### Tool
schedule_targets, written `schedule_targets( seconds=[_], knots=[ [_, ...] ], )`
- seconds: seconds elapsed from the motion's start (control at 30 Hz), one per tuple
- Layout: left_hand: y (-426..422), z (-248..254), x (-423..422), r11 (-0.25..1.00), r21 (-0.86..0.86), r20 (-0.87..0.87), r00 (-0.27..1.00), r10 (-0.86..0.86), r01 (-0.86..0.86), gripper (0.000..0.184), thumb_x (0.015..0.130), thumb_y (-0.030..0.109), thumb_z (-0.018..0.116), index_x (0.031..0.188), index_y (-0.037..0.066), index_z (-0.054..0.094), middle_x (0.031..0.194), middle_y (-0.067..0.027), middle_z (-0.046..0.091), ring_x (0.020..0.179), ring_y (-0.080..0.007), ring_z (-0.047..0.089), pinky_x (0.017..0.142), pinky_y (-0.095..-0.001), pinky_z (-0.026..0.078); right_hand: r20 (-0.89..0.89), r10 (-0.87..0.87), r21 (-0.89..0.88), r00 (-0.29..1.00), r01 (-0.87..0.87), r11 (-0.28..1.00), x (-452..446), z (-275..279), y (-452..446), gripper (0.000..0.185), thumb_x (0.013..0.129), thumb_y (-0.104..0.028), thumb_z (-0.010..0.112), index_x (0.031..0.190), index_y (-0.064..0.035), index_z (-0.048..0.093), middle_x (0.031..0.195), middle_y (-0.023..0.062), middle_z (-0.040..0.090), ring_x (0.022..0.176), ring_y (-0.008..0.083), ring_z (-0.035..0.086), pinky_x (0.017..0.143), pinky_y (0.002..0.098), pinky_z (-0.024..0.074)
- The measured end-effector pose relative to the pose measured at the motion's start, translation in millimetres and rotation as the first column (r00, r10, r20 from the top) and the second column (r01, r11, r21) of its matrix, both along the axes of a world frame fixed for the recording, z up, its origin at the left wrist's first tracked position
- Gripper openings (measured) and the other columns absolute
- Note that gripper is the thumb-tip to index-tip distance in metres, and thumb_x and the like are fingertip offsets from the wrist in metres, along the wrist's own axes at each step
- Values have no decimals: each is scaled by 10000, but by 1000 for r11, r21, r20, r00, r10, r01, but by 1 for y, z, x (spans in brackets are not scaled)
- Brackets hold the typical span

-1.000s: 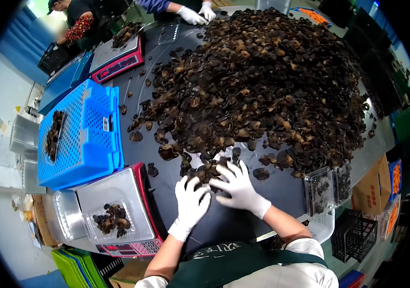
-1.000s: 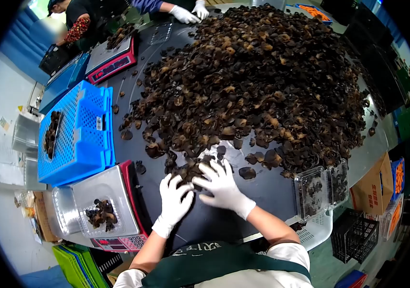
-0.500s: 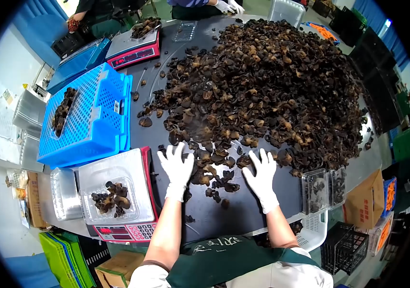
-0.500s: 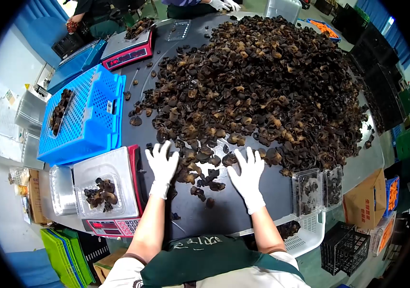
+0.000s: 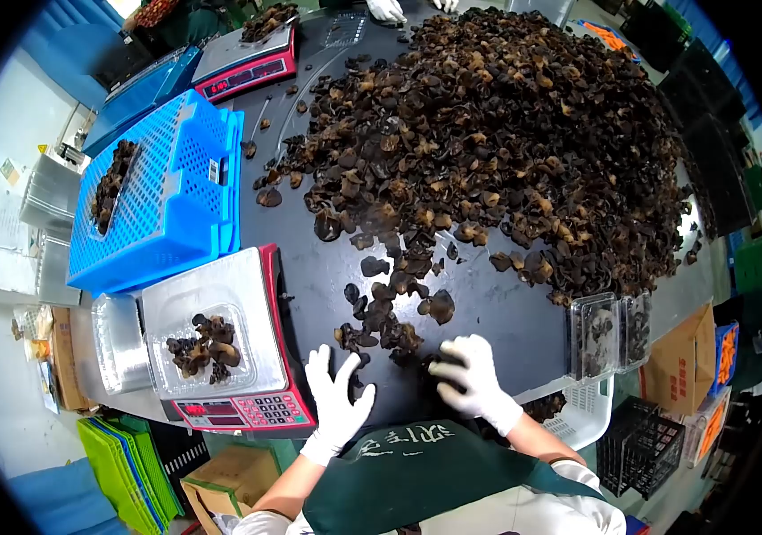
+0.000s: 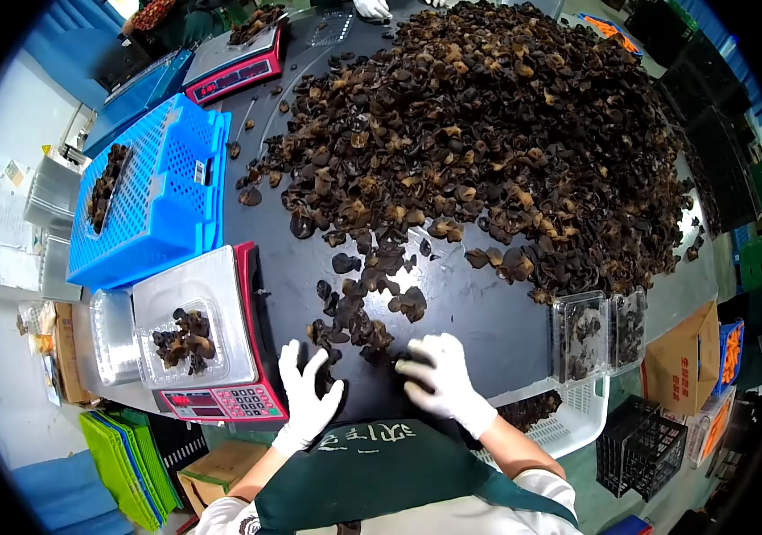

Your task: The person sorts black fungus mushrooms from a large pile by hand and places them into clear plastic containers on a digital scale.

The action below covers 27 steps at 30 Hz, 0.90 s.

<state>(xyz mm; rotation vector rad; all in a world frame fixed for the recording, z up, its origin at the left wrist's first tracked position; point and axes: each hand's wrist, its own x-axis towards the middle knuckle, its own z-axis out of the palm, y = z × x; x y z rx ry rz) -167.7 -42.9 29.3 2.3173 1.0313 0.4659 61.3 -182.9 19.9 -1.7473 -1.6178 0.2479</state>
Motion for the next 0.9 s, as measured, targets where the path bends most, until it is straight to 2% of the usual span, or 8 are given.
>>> schedule_targets(
  seconds=[0.13, 0.27, 0.4, 0.5, 0.57, 0.73, 0.87, 0.9],
  knots=[
    [-6, -21, 0, 993, -88, -52, 996, -78, 74, 566, 757, 232, 725, 1291, 150, 556, 1504, -271, 226, 1391, -481, 178, 1122, -584, 134, 131, -375, -26, 918, 381, 924, 5, 7, 41, 493, 705, -234, 719, 1185, -173, 627, 1274, 126, 496, 1198, 376, 409, 1015, 498, 315],
    [-13, -25, 3, 971, -126, 136, 973, -185, 202, 314, 761, 136, 694, 1075, 137, 688, 1422, -199, 390, 1356, -416, 295, 1096, -489, 291, 134, -31, -206, 990, 58, 977, -18, 10, 67, 491, 712, -317, 725, 1178, -196, 624, 1346, 127, 479, 1264, 385, 378, 1044, 583, 262],
    [-8, -15, 1, 995, -95, 243, 970, -12, 36, 237, 761, 41, 681, 985, 119, 686, 1260, -164, 501, 1201, -351, 462, 1036, -449, 367, 13, 175, -126, 985, -172, 977, -45, 10, 51, 241, 766, -321, 691, 985, -223, 693, 1223, 63, 567, 1208, 291, 462, 1065, 551, 265],
    [-5, -20, -4, 985, -161, 265, 958, 106, -64, 227, 771, 29, 664, 991, 84, 676, 1238, -167, 508, 1168, -336, 487, 1011, -412, 386, -120, 140, 57, 983, -134, 989, -31, 20, 62, 208, 733, -116, 690, 939, -143, 690, 970, 19, 664, 948, 220, 611, 872, 404, 435],
    [-5, -21, -3, 978, -193, 283, 951, 126, -72, 226, 775, 18, 653, 995, 68, 673, 1230, -165, 511, 1160, -333, 491, 1008, -401, 388, -157, 10, 151, 988, 14, 988, -14, 28, 85, 218, 739, -23, 637, 940, -94, 684, 855, 64, 671, 827, 267, 631, 714, 388, 485],
    [-1, -15, 6, 972, -211, 291, 943, 162, -102, 221, 779, -6, 628, 986, 53, 674, 1226, -157, 512, 1160, -314, 497, 1008, -388, 388, 173, -175, 57, 969, 168, 984, 5, -1, 139, 364, 806, -75, 564, 1151, -170, 633, 1029, 33, 611, 895, 258, 556, 804, 382, 439],
    [5, -11, 5, 965, -225, 318, 926, 202, -134, 235, 774, -21, 615, 993, 45, 668, 1225, -154, 511, 1149, -305, 506, 1004, -378, 393, 444, -48, -197, 895, 150, 969, 3, -14, 152, 317, 862, -189, 503, 1145, -222, 641, 992, 16, 601, 879, 199, 546, 740, 373, 379],
    [6, -12, 4, 963, -222, 321, 921, 223, -155, 240, 771, -25, 613, 994, 44, 666, 1226, -154, 510, 1142, -304, 510, 1000, -378, 397, 373, -42, -195, 927, 122, 973, 8, -16, 153, 287, 864, -172, 496, 1099, -211, 656, 964, 35, 605, 847, 201, 554, 746, 369, 375]
  ],
)
